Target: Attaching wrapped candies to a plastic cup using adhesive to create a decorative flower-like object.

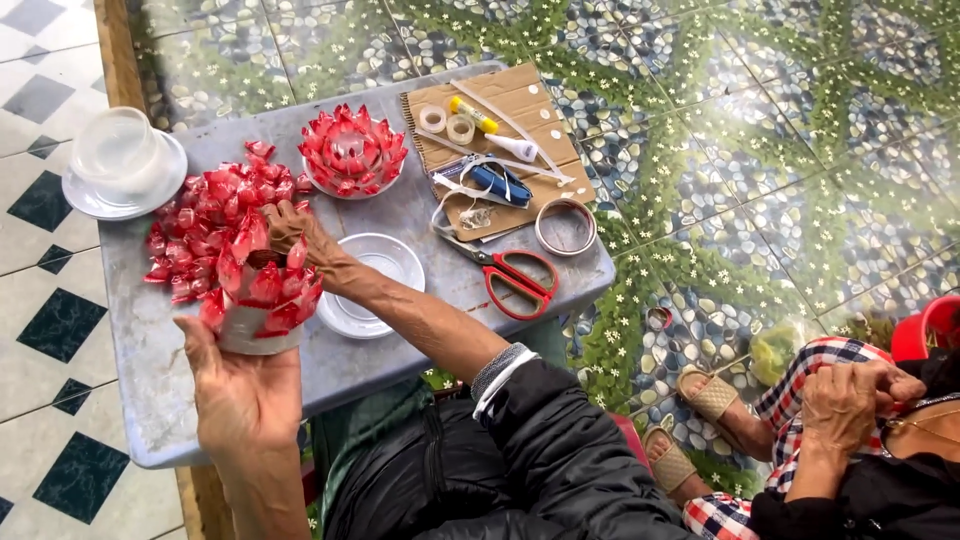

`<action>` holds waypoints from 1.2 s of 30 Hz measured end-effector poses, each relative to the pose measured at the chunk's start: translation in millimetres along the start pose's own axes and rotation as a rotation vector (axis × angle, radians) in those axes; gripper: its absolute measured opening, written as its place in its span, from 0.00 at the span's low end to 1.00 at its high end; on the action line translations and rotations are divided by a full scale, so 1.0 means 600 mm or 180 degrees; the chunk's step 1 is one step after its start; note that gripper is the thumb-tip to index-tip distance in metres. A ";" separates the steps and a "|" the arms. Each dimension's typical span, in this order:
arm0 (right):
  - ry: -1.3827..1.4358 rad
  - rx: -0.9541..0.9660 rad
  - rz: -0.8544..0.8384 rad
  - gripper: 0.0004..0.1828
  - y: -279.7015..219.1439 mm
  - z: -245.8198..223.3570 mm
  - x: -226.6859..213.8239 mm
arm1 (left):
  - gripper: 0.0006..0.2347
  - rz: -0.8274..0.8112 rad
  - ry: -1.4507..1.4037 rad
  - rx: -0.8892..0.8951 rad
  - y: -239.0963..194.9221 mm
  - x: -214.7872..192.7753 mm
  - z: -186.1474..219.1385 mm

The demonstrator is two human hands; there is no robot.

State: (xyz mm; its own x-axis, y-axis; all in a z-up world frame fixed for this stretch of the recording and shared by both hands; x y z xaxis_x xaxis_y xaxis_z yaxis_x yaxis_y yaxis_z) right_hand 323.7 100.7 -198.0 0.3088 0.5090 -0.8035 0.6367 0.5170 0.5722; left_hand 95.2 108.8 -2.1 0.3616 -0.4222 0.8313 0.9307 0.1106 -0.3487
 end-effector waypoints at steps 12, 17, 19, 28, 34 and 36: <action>0.0982 0.0544 0.0326 0.09 0.007 0.061 -0.118 | 0.28 -0.0197 0.0010 -0.0038 0.010 -0.001 -0.005; 0.1802 0.1337 0.0645 0.14 -0.009 0.121 -0.137 | 0.24 -0.0368 -0.0073 -0.0081 0.000 0.013 -0.018; 0.1836 0.1662 0.0651 0.14 -0.027 0.149 -0.131 | 0.22 -0.0404 -0.0017 -0.0080 -0.004 0.011 -0.022; 0.2044 0.1536 0.0490 0.17 -0.093 0.185 -0.219 | 0.22 -0.0336 -0.0142 -0.0006 -0.006 0.016 0.000; 0.1869 0.1483 0.0156 0.15 -0.139 0.210 -0.208 | 0.22 -0.0282 -0.0141 -0.0050 -0.004 0.016 -0.006; 0.1146 0.1187 -0.0197 0.14 -0.139 0.187 -0.238 | 0.22 -0.0282 -0.0092 -0.0095 -0.001 0.007 -0.008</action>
State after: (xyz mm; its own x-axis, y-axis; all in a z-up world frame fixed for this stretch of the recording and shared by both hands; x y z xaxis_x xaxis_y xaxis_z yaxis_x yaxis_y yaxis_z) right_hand 305.8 -92.3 -149.2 0.0418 0.7235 -0.6891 0.8747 0.3068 0.3752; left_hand 95.9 102.6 -0.4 0.2798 -0.4028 0.8715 0.9572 0.0468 -0.2857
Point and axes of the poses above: each hand's wrist, its own y-axis towards the middle knuckle, its own x-axis out of the palm, z = x × y, the point moved 7 cm from there along y, towards the middle knuckle, and after that the axes turned 9 degrees about -x, right-handed, at the moved point
